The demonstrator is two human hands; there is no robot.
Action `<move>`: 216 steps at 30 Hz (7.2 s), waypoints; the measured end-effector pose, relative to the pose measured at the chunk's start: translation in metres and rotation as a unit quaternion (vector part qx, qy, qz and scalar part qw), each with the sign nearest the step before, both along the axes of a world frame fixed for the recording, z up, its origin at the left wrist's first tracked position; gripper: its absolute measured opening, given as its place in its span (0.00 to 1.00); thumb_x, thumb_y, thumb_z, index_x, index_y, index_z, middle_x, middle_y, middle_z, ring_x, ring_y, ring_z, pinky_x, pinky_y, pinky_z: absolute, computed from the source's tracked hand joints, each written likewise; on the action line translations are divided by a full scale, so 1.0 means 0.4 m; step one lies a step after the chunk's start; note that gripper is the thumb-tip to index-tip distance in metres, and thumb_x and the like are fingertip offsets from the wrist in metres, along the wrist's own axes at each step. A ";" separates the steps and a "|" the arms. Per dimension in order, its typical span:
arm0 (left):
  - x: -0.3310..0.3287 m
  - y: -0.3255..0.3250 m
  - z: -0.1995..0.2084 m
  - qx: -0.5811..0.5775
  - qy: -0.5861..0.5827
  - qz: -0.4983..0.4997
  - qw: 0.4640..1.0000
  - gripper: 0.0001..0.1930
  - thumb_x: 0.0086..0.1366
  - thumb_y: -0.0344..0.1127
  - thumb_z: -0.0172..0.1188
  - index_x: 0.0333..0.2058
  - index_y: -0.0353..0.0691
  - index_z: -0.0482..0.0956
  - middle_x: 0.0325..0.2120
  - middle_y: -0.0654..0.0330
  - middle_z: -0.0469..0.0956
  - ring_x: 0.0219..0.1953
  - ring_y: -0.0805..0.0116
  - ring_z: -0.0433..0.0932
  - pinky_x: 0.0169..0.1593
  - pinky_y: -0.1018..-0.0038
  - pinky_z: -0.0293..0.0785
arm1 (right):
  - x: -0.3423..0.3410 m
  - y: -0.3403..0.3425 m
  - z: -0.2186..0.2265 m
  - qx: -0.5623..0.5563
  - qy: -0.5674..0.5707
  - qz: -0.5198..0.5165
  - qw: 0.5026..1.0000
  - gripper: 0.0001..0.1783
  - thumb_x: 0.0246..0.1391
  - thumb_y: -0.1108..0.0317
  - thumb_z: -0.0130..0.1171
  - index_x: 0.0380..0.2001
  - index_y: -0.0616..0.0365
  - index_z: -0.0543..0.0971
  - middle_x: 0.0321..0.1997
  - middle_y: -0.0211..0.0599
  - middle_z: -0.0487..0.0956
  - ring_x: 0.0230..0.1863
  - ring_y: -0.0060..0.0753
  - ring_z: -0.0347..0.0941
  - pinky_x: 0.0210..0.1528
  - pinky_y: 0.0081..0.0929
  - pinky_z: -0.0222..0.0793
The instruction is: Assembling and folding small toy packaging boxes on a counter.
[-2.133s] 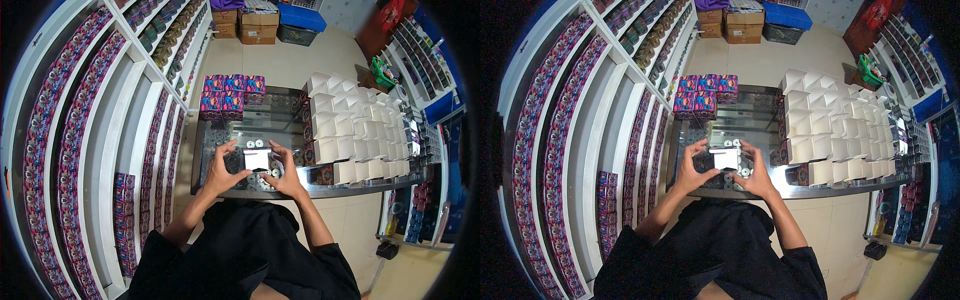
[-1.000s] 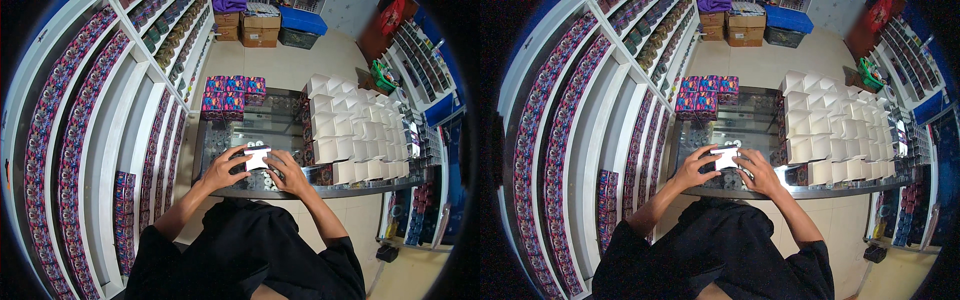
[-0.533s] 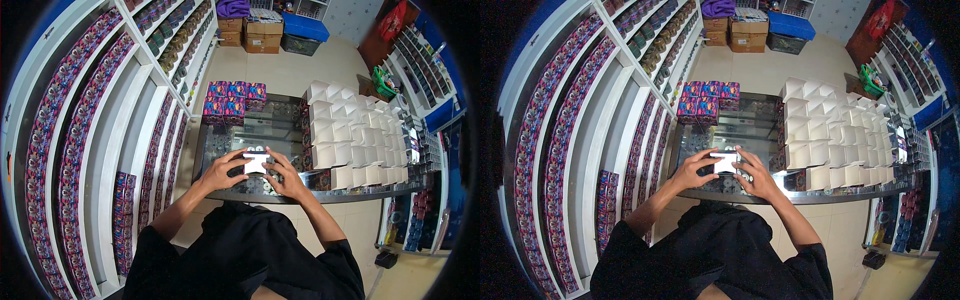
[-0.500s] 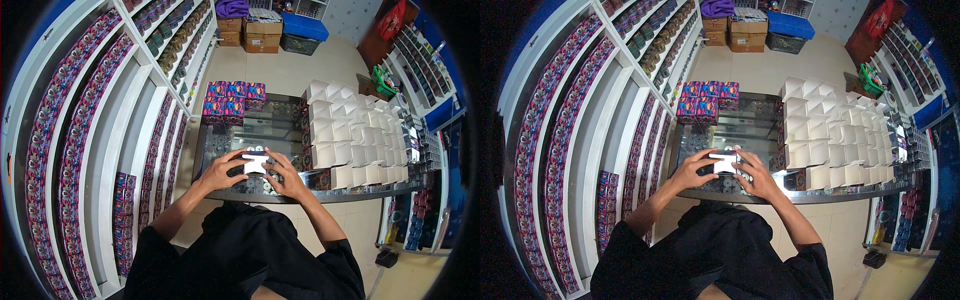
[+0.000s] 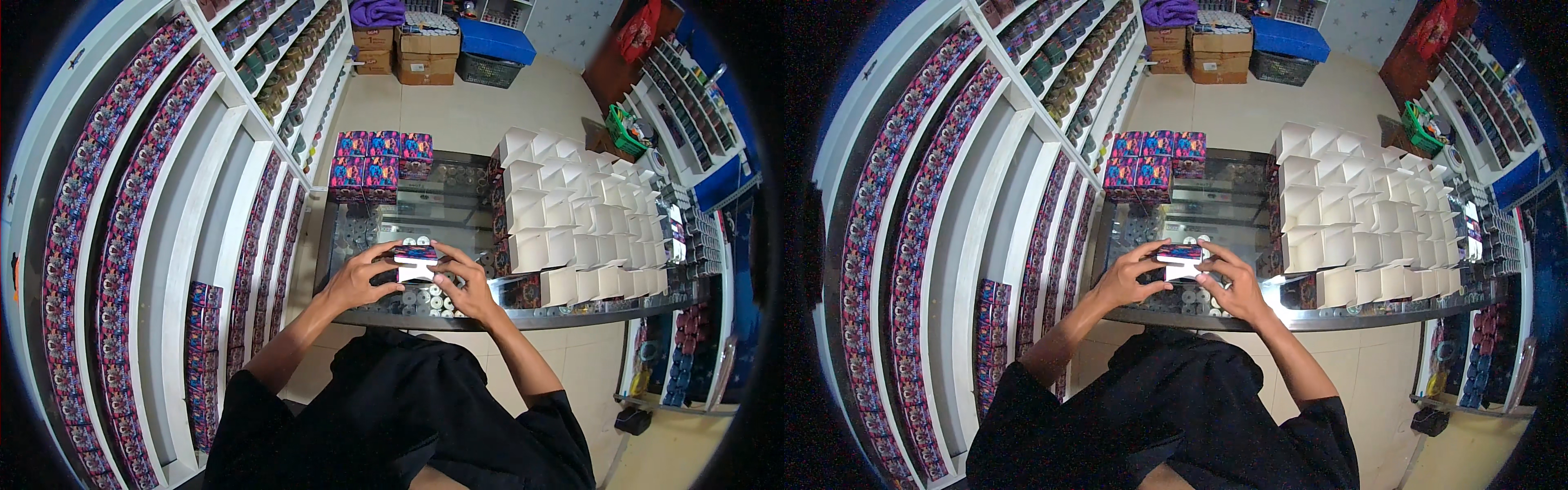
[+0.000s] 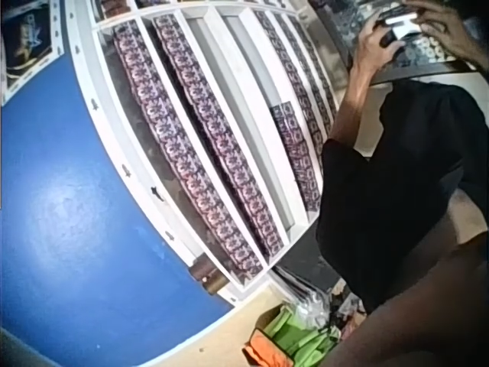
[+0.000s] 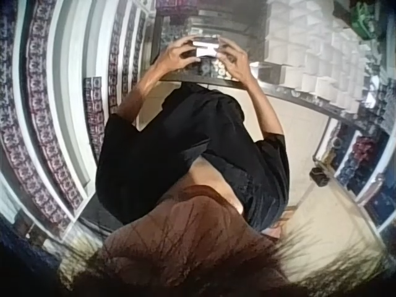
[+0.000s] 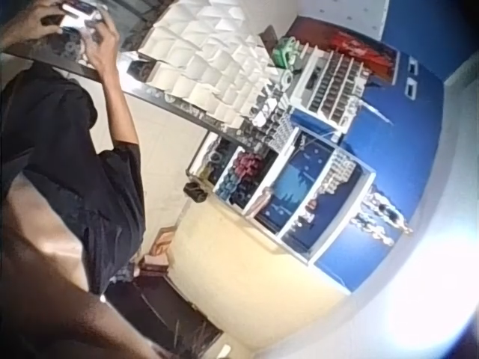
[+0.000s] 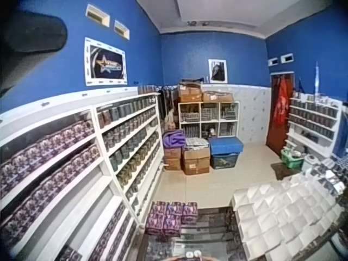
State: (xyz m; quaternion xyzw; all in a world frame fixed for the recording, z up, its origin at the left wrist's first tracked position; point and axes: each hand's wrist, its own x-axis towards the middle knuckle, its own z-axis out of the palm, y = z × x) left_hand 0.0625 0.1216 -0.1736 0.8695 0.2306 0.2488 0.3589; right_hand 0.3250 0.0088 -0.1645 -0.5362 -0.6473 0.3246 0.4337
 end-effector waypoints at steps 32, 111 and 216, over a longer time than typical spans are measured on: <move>0.008 -0.055 -0.009 0.079 -0.114 0.095 0.986 0.23 0.60 0.33 0.78 0.53 0.39 0.82 0.58 0.50 0.82 0.57 0.50 0.84 0.58 0.59 0.83 | -0.014 0.022 0.035 -0.043 0.036 -0.053 0.997 0.13 0.57 0.69 0.75 0.42 0.62 0.84 0.67 0.47 0.81 0.66 0.47 0.79 0.65 0.40 0.74; 0.001 -0.085 -0.025 0.247 -0.043 0.141 0.958 0.08 0.57 0.34 0.79 0.37 0.52 0.93 0.39 0.73 0.88 0.52 0.65 0.82 0.74 0.41 0.50 | -0.045 -0.031 -0.011 0.180 -0.180 -0.049 0.966 0.18 0.51 0.79 0.72 0.47 0.67 0.86 0.63 0.53 0.82 0.56 0.55 0.84 0.56 0.42 0.81; 0.011 0.015 0.144 -0.243 -0.121 0.035 0.962 0.53 0.54 0.40 0.84 0.76 0.41 0.65 0.57 0.50 0.80 0.53 0.65 0.82 0.61 0.64 0.77 | -0.007 0.050 0.166 -0.195 0.213 0.069 0.955 0.49 0.51 0.76 0.80 0.74 0.59 0.69 0.71 0.45 0.73 0.69 0.38 0.74 0.73 0.39 0.69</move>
